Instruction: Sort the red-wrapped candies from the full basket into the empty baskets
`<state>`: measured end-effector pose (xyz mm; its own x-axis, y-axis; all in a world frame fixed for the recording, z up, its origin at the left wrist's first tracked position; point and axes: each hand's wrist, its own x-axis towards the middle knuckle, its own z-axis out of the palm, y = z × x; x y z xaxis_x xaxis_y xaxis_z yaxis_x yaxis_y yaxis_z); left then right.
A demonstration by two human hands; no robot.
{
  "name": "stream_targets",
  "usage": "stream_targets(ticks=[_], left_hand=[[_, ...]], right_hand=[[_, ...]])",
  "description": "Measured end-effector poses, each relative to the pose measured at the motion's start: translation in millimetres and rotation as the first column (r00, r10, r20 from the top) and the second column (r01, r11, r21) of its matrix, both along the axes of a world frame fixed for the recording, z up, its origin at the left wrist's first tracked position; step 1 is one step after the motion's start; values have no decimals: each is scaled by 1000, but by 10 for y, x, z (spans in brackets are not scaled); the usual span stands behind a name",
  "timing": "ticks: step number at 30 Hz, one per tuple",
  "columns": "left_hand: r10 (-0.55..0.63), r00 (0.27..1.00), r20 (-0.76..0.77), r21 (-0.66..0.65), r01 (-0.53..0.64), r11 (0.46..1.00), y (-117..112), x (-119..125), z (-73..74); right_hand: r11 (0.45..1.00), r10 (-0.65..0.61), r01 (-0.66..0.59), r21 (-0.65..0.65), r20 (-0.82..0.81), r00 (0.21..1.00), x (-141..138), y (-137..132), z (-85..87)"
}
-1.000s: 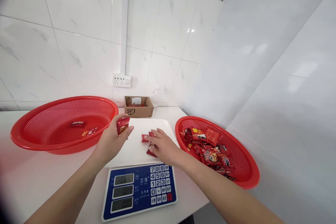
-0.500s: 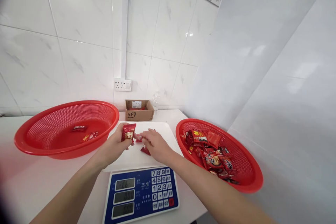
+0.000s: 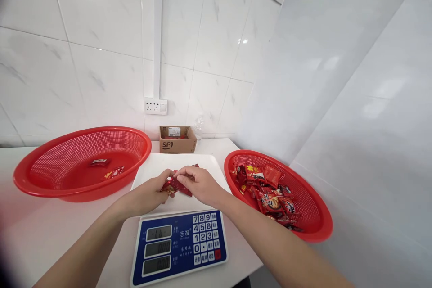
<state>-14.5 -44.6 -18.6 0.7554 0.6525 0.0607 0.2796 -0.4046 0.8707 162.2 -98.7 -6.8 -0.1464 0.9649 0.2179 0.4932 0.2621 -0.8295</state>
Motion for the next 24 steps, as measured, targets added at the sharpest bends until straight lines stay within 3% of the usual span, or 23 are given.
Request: stream_targets(ticks=[8,11,15,20,24], left_hand=[[0,998,-67,-8,0,1000,6,-66,55],[4,996,-84,-2,-4,1000,-9,-79,89],[62,987,-145,116,-45,992,-26,-61,87],[255,946,-201,311,-186,932,25,-7,-23],[315,933,-176,438,-212,874,42,21,-49]], right_hand=[[999,34,-36,-41,-50,998,8,16,-74],[999,-10,8,-34,-62,998,18,44,-127],[997,-76,75,-10,-57,995,50,85,-167],[979,-196,183,85,184,963,88,73,-139],[984,-139,77,164,414,900,108,-6,-134]])
